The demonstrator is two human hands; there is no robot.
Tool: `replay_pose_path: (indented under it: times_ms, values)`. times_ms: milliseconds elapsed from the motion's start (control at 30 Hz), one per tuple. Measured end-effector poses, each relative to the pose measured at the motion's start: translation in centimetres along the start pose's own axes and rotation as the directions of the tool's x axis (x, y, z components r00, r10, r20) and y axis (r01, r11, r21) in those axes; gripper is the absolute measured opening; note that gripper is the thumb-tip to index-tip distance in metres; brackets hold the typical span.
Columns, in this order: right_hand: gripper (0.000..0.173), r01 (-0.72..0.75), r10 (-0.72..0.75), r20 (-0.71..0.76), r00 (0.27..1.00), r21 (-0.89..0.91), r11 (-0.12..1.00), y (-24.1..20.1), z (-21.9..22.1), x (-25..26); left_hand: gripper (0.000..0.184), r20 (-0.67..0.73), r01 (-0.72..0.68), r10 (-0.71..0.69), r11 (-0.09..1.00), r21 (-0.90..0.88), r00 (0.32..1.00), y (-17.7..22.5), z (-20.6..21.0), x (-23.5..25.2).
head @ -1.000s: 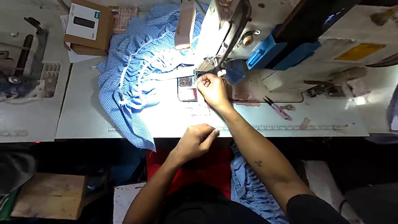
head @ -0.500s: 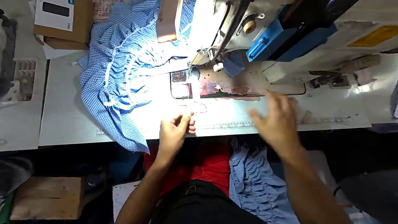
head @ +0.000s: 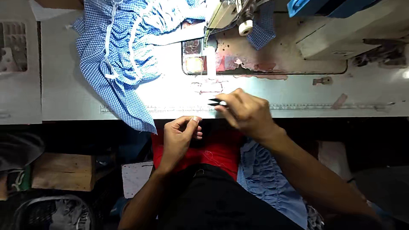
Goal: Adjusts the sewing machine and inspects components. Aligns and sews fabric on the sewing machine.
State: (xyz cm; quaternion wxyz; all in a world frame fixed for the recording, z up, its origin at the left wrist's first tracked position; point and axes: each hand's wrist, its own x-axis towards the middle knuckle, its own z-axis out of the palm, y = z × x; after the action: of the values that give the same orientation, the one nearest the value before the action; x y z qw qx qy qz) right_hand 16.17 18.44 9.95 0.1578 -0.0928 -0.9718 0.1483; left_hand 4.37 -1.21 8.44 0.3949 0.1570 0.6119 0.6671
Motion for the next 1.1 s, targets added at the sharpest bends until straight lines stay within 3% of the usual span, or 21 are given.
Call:
replay_pose_path:
  times_ms: [100, 233, 367, 433, 467, 533, 633, 733, 833, 867, 1000, 1033, 1100]
  values:
    - [0.026, 0.177, -0.179, -0.108, 0.978, -0.034, 0.984, -1.3, 2.1, 1.6, 0.017, -0.031, -0.046, 0.047, 0.999, 0.019, 0.998, 0.1, -0.1, 0.3]
    - [0.024, 0.211, -0.22, -0.167, 0.961, -0.07, 0.975, -1.7, 3.0, 2.4, 0.017, -0.058, -0.083, 0.084, 0.996, 0.017, 0.995, -0.2, 0.0, 0.7]
    - [0.023, 0.154, -0.159, -0.116, 0.98, -0.05, 0.987, -0.5, 2.8, 1.5, 0.017, -0.037, -0.1, 0.102, 0.994, 0.039, 0.994, 0.0, 0.0, 1.0]
    - [0.027, 0.013, -0.016, -0.091, 0.996, -0.03, 0.999, 0.8, 2.3, 0.7, 0.017, 0.094, -0.172, 0.157, 0.967, 0.188, 0.983, -0.1, -0.3, 0.7]
    - [0.028, -0.065, 0.061, -0.105, 0.993, -0.033, 0.997, 1.5, 2.2, 0.5, 0.017, 0.218, -0.239, 0.185, 0.937, 0.254, 0.958, -0.2, -0.5, 0.6]
    - [0.027, -0.19, 0.179, -0.146, 0.973, -0.071, 0.979, 2.9, 1.9, -0.3, 0.019, 0.497, -0.39, 0.189, 0.856, 0.339, 0.847, -0.4, -0.1, 0.8]
    - [0.03, -0.303, 0.273, -0.214, 0.938, -0.118, 0.946, 5.3, 0.3, -1.9, 0.02, 0.717, -0.561, 0.1, 0.699, 0.443, 0.69, -0.9, 2.2, 1.1]
    - [0.03, -0.53, 0.456, -0.405, 0.792, -0.087, 0.844, 9.7, -2.7, -4.6, 0.042, 0.789, -0.639, 0.002, 0.587, 0.496, 0.614, -1.0, 3.9, 1.5]
    - [0.037, -0.76, 0.688, -0.369, 0.625, -0.088, 0.644, 14.6, -5.9, -8.4, 0.04, 0.832, -0.687, -0.024, 0.551, 0.473, 0.554, -1.2, 5.8, 2.4]
    - [0.033, -0.773, 0.712, -0.342, 0.613, -0.075, 0.63, 15.8, -6.4, -9.4, 0.039, 0.85, -0.708, -0.017, 0.545, 0.45, 0.526, -1.4, 6.7, 2.7]
    - [0.023, -0.69, 0.648, -0.353, 0.675, 0.009, 0.724, 17.7, -7.2, -11.7, 0.032, 0.904, -0.772, 0.021, 0.529, 0.351, 0.426, -1.6, 10.7, 3.9]
    - [0.023, -0.694, 0.651, -0.41, 0.639, 0.058, 0.718, 18.2, -8.1, -12.1, 0.031, 0.912, -0.778, 0.031, 0.534, 0.33, 0.408, -1.5, 11.8, 4.2]
    - [0.028, -0.704, 0.688, -0.544, 0.48, 0.229, 0.672, 20.9, -10.8, -13.0, 0.03, 0.921, -0.784, 0.06, 0.548, 0.293, 0.385, -1.3, 14.1, 5.1]
